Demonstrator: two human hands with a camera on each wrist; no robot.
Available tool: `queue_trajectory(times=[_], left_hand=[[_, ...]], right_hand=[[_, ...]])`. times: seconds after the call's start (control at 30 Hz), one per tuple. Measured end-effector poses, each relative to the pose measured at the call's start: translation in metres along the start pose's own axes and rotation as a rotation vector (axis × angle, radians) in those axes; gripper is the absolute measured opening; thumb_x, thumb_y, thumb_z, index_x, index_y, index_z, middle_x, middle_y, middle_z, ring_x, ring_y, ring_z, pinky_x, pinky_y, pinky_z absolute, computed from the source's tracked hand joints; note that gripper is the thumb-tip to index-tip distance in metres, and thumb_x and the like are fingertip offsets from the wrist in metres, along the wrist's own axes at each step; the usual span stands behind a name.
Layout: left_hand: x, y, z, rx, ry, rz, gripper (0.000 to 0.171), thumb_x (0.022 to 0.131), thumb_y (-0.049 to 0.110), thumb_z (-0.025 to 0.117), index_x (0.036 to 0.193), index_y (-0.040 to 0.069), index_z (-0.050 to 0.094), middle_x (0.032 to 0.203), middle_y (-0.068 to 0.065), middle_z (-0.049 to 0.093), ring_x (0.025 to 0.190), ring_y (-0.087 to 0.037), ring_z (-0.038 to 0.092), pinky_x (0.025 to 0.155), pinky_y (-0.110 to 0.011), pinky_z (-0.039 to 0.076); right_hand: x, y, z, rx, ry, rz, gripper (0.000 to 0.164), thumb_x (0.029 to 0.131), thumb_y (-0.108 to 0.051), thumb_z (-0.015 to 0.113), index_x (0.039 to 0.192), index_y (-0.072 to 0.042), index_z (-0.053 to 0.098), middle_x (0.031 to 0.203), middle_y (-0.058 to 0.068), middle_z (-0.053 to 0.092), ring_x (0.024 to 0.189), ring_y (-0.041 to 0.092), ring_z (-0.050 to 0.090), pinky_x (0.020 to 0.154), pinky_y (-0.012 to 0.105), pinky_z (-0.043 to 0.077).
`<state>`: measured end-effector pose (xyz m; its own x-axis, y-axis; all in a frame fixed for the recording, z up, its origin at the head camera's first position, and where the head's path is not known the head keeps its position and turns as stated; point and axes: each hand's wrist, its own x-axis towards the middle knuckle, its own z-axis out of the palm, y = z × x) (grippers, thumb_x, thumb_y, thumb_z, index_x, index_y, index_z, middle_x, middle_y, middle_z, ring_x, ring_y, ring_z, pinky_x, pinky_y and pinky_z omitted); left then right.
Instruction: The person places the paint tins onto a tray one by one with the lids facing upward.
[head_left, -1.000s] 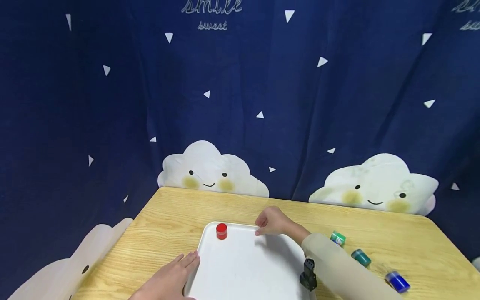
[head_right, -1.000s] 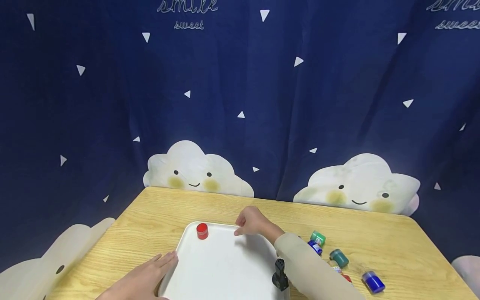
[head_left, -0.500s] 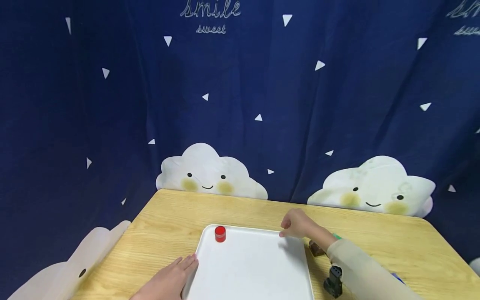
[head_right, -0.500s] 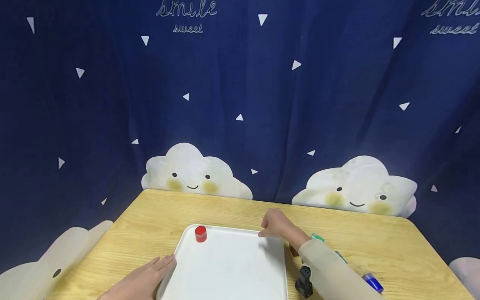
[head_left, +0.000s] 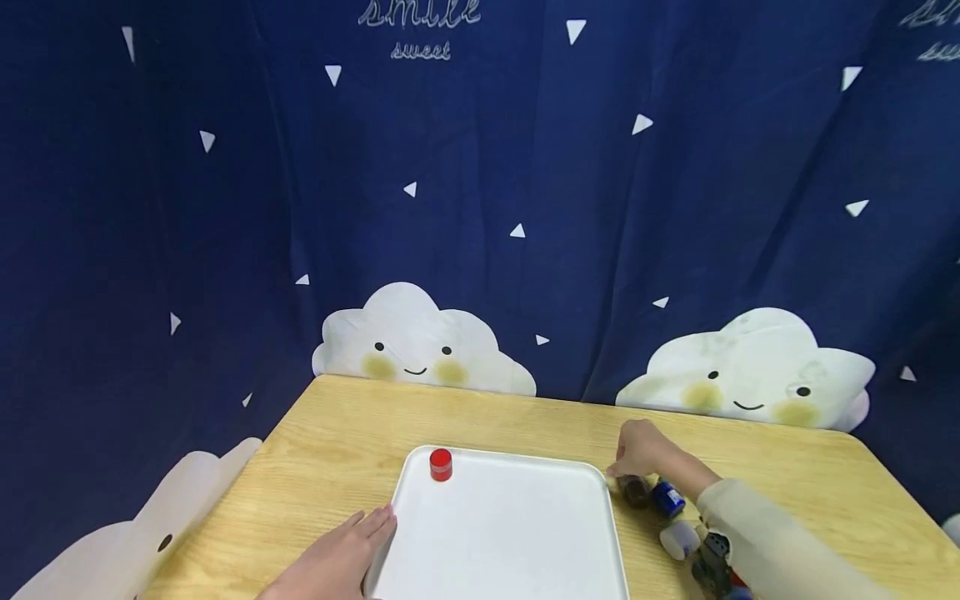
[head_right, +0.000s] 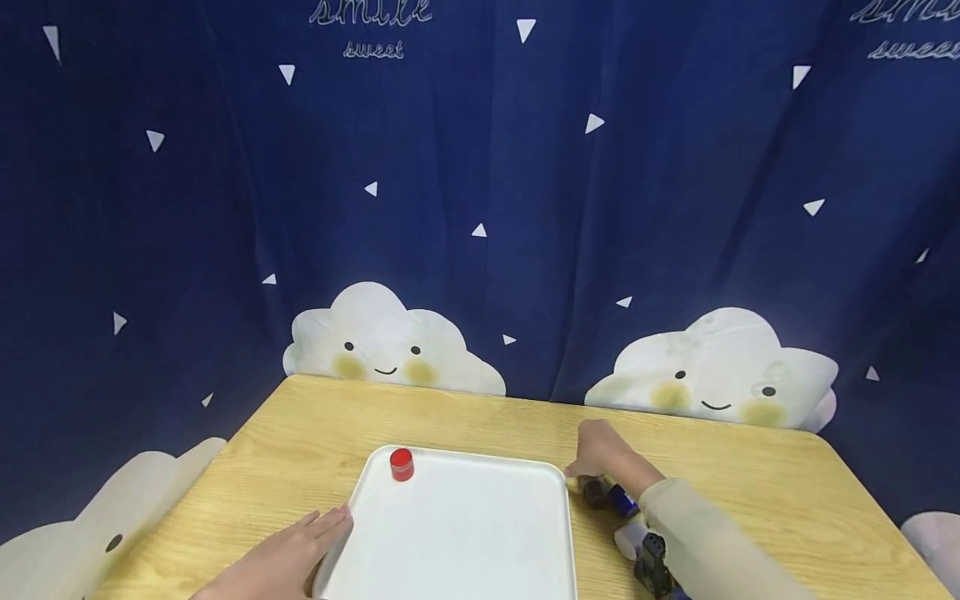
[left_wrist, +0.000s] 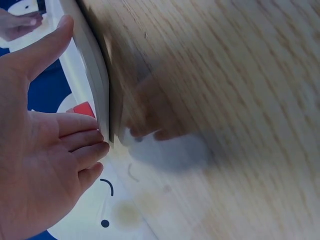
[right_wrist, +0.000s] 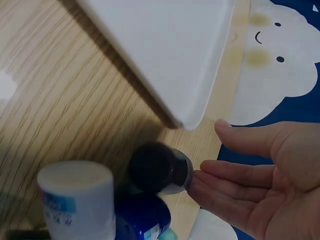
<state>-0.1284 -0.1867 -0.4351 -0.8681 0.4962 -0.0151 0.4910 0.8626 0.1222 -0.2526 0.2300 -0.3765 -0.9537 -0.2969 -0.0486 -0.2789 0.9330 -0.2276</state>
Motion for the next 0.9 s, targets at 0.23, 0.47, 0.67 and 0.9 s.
queue_trajectory(times=[0.23,0.47,0.67,0.9], left_hand=[[0.001,0.0,-0.004,-0.031,-0.027,-0.02,0.108,0.063,0.078,0.067,0.134,-0.001,0.052,0.14,-0.018,0.054,0.124,-0.04,0.055,0.099,-0.051,0.051],[0.001,0.0,-0.003,-0.048,-0.048,-0.034,0.106,0.065,0.077,0.067,0.136,0.0,0.05,0.141,-0.018,0.053,0.123,-0.042,0.055,0.098,-0.053,0.051],[0.002,-0.001,-0.001,-0.047,-0.068,-0.044,0.105,0.066,0.077,0.065,0.137,0.0,0.05,0.142,-0.017,0.052,0.126,-0.039,0.054,0.101,-0.052,0.049],[0.002,-0.002,0.003,0.036,-0.058,-0.007,0.099,0.069,0.074,0.065,0.134,0.0,0.053,0.14,-0.016,0.055,0.128,-0.032,0.054,0.104,-0.046,0.049]], right_hand=[[-0.004,0.005,-0.003,0.02,-0.007,0.036,0.024,0.072,-0.022,0.082,0.061,-0.005,0.069,0.061,0.0,0.063,0.056,0.011,0.051,0.053,0.023,0.048],[-0.008,0.009,-0.004,0.019,-0.018,0.045,0.029,0.072,-0.022,0.082,0.056,-0.004,0.066,0.054,0.0,0.061,0.053,0.01,0.049,0.05,0.021,0.045],[-0.011,0.011,0.002,0.013,0.002,0.01,0.029,0.07,-0.021,0.083,0.055,-0.005,0.064,0.054,-0.001,0.058,0.053,0.01,0.047,0.049,0.021,0.043],[-0.011,0.012,0.017,0.021,0.046,-0.107,0.025,0.065,-0.014,0.082,0.05,-0.005,0.064,0.05,-0.004,0.053,0.05,0.006,0.04,0.046,0.017,0.036]])
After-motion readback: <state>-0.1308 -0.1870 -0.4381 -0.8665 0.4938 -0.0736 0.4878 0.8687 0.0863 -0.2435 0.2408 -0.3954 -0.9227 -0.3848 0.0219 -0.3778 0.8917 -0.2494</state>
